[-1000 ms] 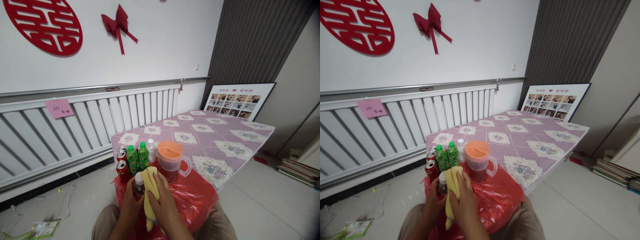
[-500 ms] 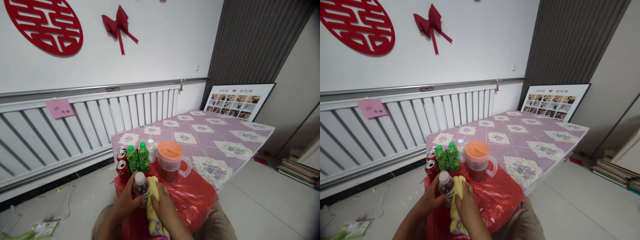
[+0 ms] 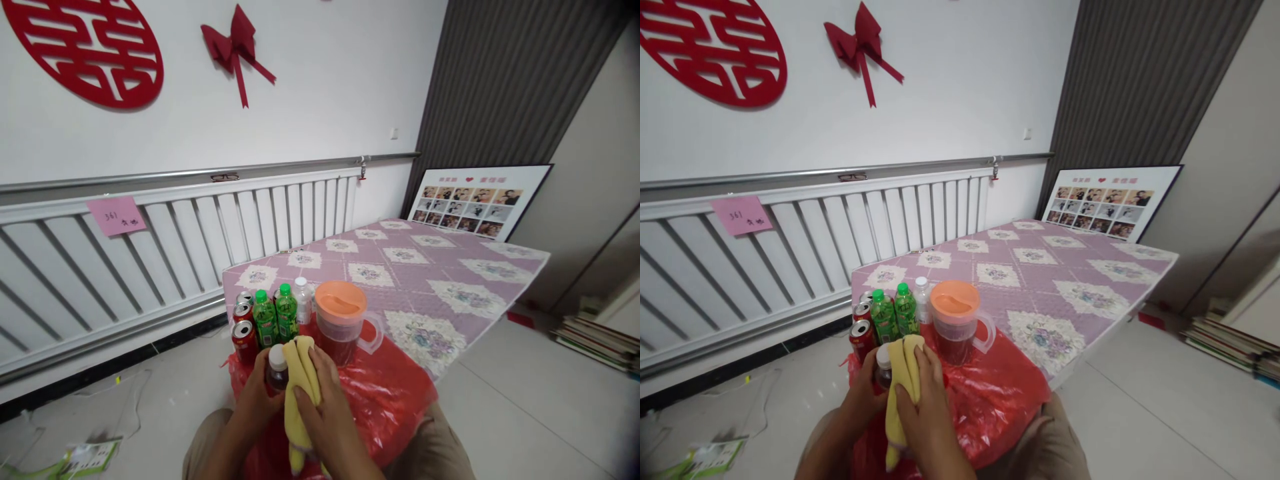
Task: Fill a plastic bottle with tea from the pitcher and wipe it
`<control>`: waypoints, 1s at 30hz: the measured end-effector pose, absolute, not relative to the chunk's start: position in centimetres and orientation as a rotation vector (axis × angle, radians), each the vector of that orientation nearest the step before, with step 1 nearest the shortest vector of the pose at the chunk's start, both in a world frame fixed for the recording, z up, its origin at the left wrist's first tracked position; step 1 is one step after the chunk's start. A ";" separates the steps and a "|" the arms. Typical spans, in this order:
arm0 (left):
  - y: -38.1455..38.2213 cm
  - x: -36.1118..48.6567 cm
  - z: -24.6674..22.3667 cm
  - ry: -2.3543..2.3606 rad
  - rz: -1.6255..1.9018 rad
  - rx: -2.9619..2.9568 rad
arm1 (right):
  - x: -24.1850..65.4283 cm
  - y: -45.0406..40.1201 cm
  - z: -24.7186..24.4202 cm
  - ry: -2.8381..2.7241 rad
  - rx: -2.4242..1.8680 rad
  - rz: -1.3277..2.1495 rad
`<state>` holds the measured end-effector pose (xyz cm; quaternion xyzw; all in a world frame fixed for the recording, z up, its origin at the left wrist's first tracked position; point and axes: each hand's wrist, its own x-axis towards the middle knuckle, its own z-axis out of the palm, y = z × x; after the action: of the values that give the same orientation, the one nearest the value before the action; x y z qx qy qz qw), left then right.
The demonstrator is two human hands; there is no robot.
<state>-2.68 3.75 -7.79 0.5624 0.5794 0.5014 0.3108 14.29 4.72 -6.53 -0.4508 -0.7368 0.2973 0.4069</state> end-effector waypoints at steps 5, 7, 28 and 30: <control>3.9 -2.0 -8.4 1.556 1.349 1.455 | 13.7 5.4 -6.6 -1.906 -1.222 0.687; 3.8 -1.9 -8.5 1.572 1.362 1.429 | 13.7 5.9 -7.2 -1.937 -1.315 0.678; 3.4 -2.8 -9.2 1.442 1.387 1.301 | 13.5 5.0 -5.8 -1.891 -1.146 0.599; 3.4 -2.5 -9.0 1.473 1.409 1.314 | 13.2 5.4 -6.0 -1.891 -1.184 0.598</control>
<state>-2.50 3.35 -8.98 0.5073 0.5688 0.5443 0.3506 13.23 5.37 -6.04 -0.4689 -0.7490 0.2369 0.4038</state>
